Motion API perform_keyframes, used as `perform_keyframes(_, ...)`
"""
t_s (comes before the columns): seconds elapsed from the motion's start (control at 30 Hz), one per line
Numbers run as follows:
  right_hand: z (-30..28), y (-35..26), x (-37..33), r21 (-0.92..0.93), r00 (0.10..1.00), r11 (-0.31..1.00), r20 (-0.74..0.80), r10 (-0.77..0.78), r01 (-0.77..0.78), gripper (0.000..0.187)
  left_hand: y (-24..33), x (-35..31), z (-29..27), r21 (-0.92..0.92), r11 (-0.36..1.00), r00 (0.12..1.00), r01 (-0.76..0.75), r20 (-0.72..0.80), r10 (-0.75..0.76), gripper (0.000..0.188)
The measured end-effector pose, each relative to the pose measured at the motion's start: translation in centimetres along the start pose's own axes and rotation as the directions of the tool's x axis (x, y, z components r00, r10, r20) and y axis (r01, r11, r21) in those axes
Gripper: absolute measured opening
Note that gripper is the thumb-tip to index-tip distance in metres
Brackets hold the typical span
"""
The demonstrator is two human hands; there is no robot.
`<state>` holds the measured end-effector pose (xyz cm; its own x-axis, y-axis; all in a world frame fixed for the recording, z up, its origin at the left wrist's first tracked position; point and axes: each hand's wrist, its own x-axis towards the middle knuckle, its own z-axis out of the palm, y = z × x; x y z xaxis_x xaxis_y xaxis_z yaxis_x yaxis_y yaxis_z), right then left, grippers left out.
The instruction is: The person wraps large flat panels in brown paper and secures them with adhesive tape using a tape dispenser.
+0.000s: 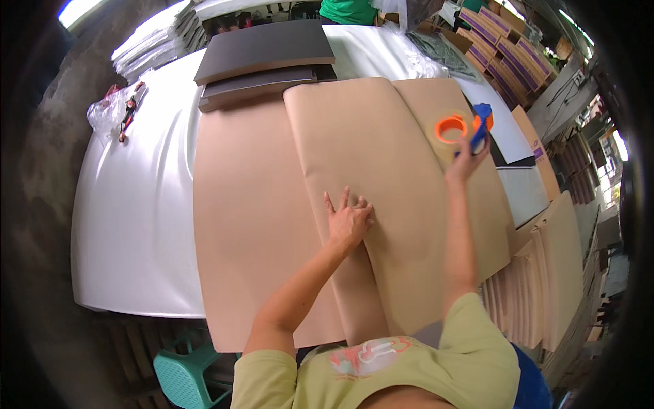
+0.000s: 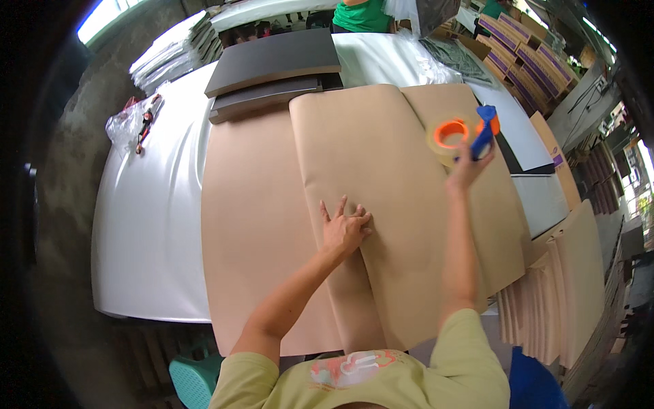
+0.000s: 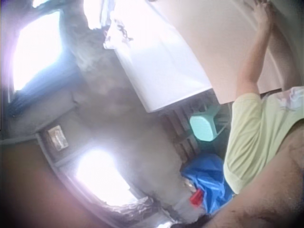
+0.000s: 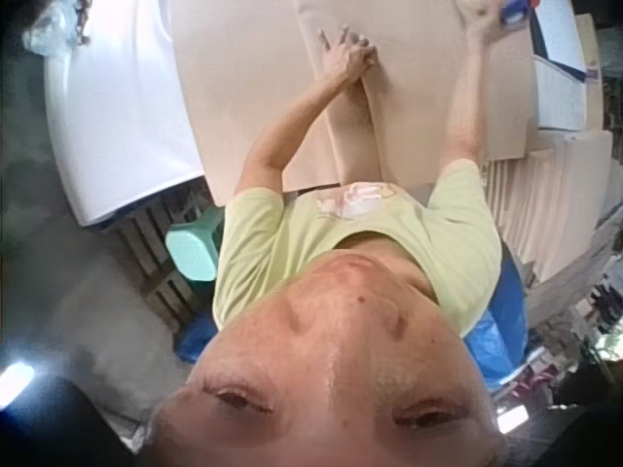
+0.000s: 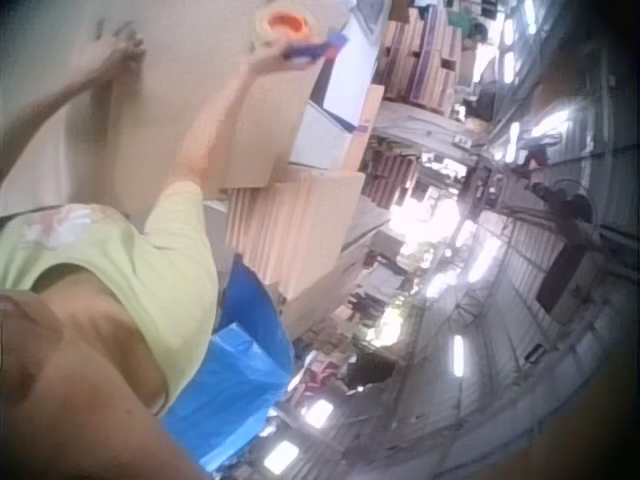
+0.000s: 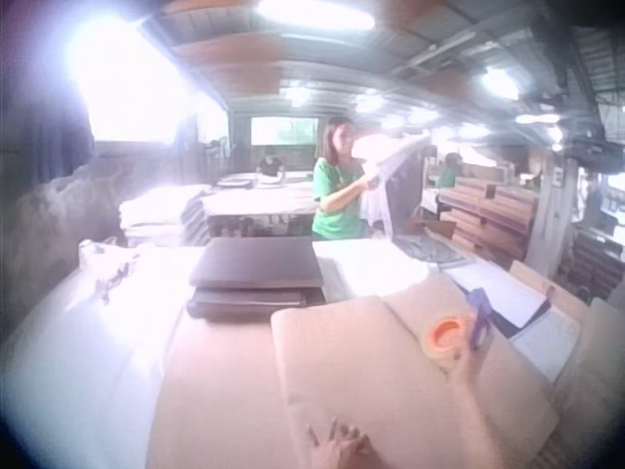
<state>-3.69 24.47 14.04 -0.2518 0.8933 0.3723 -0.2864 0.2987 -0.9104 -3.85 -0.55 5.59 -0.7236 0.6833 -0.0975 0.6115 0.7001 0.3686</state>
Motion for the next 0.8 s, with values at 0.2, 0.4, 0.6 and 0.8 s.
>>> perform_keyframes(0.2,7.3,5.6,-9.1,0.288,0.949,0.905,-0.127,-0.287,0.312,0.082,0.6,0.5,0.5,-0.045,0.995,0.995,-0.084,-0.049,0.082,0.035)
perform_keyframes(0.4,9.1,10.8,-12.7,0.171,0.969,0.957,0.041,-0.243,0.233,0.083,-1.1,0.5,1.1,-0.084,0.995,0.998,-0.061,-0.034,0.059,0.028)
perform_keyframes(0.6,9.1,10.8,-13.4,0.085,0.853,0.868,0.158,-0.497,0.490,0.081,-3.9,4.2,-10.3,-0.674,0.721,0.895,-0.161,-0.408,-0.181,0.049)
perform_keyframes(0.8,9.9,11.4,-14.2,0.258,0.781,0.803,0.208,-0.589,0.537,0.074,-2.2,9.3,-18.8,-0.531,0.845,0.984,-0.056,-0.172,-0.043,0.056)
